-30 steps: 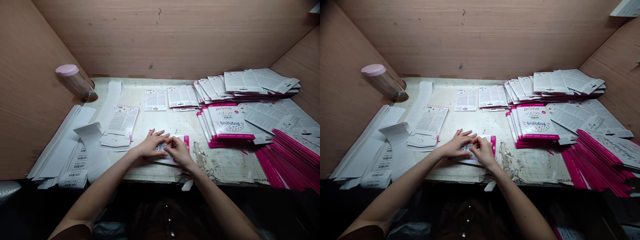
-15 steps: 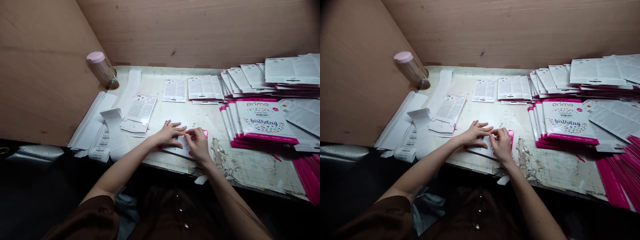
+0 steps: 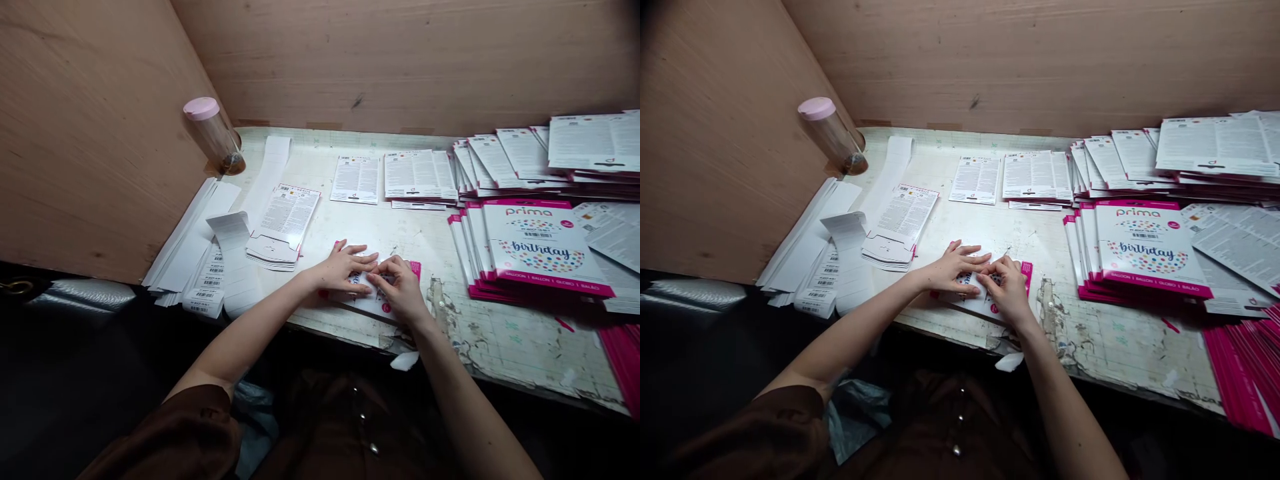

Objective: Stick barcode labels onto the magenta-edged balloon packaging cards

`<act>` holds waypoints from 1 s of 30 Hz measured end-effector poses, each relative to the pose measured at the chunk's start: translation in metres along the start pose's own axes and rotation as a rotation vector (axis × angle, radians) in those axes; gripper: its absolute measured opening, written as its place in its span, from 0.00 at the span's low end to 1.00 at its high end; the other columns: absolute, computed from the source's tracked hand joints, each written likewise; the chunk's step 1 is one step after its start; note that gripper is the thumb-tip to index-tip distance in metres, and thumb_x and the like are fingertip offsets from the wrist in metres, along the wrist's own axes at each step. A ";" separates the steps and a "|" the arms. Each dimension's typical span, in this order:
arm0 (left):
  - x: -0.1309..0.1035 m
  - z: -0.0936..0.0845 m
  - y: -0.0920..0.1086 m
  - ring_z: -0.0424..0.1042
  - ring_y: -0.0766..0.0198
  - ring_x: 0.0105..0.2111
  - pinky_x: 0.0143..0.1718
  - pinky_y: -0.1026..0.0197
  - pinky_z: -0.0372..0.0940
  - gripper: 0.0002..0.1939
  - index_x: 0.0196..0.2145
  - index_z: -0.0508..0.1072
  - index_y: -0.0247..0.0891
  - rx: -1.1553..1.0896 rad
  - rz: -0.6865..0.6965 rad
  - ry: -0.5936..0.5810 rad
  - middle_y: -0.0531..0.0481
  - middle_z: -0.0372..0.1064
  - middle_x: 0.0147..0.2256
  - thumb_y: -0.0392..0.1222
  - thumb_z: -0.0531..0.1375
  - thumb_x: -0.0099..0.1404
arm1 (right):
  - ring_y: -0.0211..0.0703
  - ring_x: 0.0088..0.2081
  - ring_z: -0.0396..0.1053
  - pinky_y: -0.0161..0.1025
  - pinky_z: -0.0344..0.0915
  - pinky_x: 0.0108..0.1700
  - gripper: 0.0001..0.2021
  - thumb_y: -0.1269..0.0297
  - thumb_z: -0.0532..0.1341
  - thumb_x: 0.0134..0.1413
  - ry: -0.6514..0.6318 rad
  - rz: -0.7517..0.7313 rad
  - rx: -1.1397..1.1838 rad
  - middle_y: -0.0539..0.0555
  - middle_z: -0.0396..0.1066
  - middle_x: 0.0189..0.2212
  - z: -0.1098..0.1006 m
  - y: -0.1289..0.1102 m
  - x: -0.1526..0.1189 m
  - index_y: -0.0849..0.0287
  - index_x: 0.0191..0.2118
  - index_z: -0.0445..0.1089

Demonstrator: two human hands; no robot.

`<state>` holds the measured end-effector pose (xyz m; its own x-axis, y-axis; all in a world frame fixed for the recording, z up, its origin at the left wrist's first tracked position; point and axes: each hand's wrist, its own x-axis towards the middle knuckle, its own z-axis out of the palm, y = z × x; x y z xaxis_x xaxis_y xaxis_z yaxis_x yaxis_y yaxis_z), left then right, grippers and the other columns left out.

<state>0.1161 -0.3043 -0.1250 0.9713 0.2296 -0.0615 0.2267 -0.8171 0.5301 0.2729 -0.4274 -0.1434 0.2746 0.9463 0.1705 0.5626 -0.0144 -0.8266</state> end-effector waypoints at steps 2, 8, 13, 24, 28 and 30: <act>0.000 0.000 0.000 0.47 0.46 0.67 0.63 0.32 0.28 0.35 0.62 0.60 0.54 -0.004 0.001 0.007 0.51 0.55 0.65 0.61 0.62 0.60 | 0.50 0.41 0.62 0.48 0.58 0.46 0.09 0.57 0.61 0.55 0.014 0.023 -0.049 0.54 0.67 0.33 0.002 -0.001 -0.001 0.55 0.28 0.70; 0.002 0.003 -0.003 0.49 0.47 0.66 0.64 0.34 0.30 0.32 0.60 0.64 0.54 0.015 -0.015 0.019 0.50 0.60 0.63 0.58 0.64 0.60 | 0.52 0.42 0.60 0.48 0.54 0.43 0.10 0.59 0.59 0.57 0.030 0.063 -0.194 0.55 0.67 0.35 0.010 -0.005 -0.002 0.55 0.27 0.69; 0.002 0.004 -0.003 0.48 0.46 0.66 0.64 0.33 0.29 0.34 0.60 0.63 0.54 0.006 -0.023 0.009 0.50 0.58 0.64 0.58 0.65 0.58 | 0.51 0.41 0.60 0.47 0.53 0.42 0.10 0.59 0.59 0.57 0.046 0.074 -0.177 0.54 0.67 0.34 0.011 -0.008 -0.003 0.55 0.27 0.68; 0.008 0.007 -0.002 0.50 0.51 0.66 0.65 0.40 0.31 0.42 0.66 0.54 0.48 0.012 -0.109 0.048 0.43 0.60 0.63 0.54 0.66 0.59 | 0.56 0.43 0.59 0.51 0.54 0.44 0.07 0.60 0.57 0.58 0.172 0.033 -0.357 0.58 0.66 0.38 0.015 -0.017 -0.006 0.57 0.35 0.68; 0.010 0.011 -0.005 0.48 0.54 0.66 0.66 0.41 0.29 0.38 0.67 0.50 0.48 0.013 -0.141 0.012 0.47 0.57 0.64 0.48 0.61 0.64 | 0.56 0.46 0.61 0.54 0.55 0.49 0.10 0.59 0.56 0.61 0.060 -0.339 -0.231 0.58 0.67 0.41 0.035 -0.072 -0.027 0.51 0.45 0.70; 0.009 0.012 -0.006 0.47 0.54 0.67 0.66 0.42 0.28 0.40 0.67 0.50 0.44 0.004 -0.135 0.032 0.45 0.56 0.64 0.51 0.62 0.62 | 0.53 0.49 0.61 0.52 0.55 0.51 0.12 0.58 0.57 0.61 -0.150 -0.662 -0.107 0.55 0.69 0.45 0.054 -0.100 -0.044 0.46 0.50 0.70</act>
<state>0.1247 -0.3036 -0.1386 0.9294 0.3537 -0.1051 0.3550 -0.7796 0.5159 0.1624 -0.4505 -0.0976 -0.2603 0.8011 0.5389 0.6510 0.5578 -0.5148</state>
